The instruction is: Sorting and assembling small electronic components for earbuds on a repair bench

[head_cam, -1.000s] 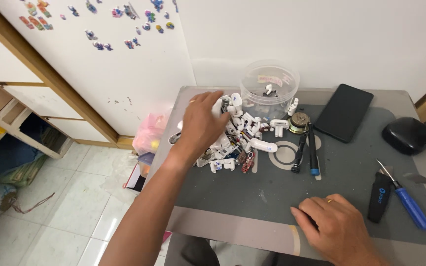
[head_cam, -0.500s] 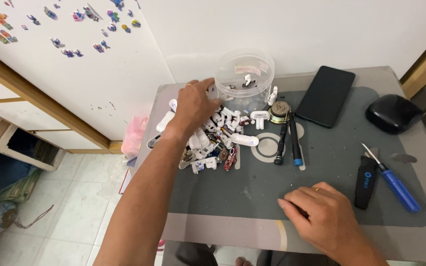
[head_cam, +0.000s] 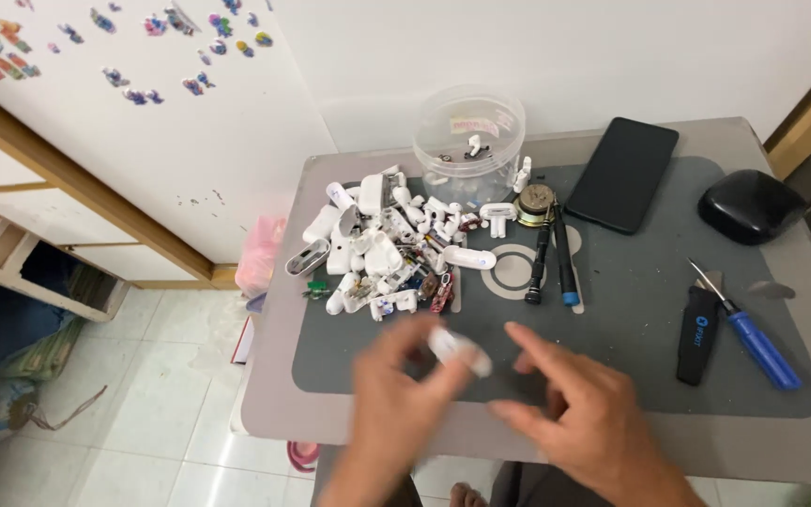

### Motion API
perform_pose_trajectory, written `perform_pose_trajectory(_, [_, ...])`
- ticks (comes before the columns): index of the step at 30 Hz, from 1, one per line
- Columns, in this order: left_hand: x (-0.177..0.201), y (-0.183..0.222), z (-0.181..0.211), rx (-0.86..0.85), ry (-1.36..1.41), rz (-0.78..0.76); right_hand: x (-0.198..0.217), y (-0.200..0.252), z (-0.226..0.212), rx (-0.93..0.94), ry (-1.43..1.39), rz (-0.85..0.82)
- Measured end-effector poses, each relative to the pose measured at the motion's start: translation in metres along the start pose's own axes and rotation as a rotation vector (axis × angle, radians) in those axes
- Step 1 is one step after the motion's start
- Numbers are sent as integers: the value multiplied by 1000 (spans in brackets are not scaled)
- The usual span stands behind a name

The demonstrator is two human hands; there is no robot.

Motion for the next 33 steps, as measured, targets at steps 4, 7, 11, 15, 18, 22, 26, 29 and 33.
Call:
perform_pose_trajectory(4, [-18, 34, -18, 107, -70, -27, 0, -4, -26, 99, -67, 54])
perform_pose_trajectory(7, [-16, 35, -14, 17, -102, -98, 6, -2, -29, 34, -138, 36])
perform_pose_trajectory(11, [-11, 29, 0, -178, 162, -219, -11, 13, 8, -309, -240, -2])
perform_pose_trajectory(15, [4, 0, 4, -74, 71, -151, 8, 3, -8, -642, -518, 1])
perform_pose_trajectory(18, [1, -35, 17, -220, -152, -117, 12, 2, -11, -488, -732, 161])
perform_pose_trajectory(22, [-42, -86, 18, -424, -309, -223, 20, 0, -12, -449, -727, 175])
perform_pose_trajectory(26, [-90, -130, -13, -532, -524, -347, 15, 2, -3, -444, -787, 214])
perform_pose_trajectory(29, [-111, -141, -17, -487, -724, -415, 13, 2, 4, -548, -810, 203])
perform_pose_trajectory(33, [-119, -147, -31, -575, -714, -403, 24, -1, -2, -625, -744, 181])
Point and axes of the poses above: each hand's wrist, its own y-axis away from the middle knuckle, its own x-axis out of the back of the hand, z = x × y, the point moved 3 cm from there along -y, towards the middle knuckle, and after that the axes turned 14 degrees about y, right-handed, at the moved point
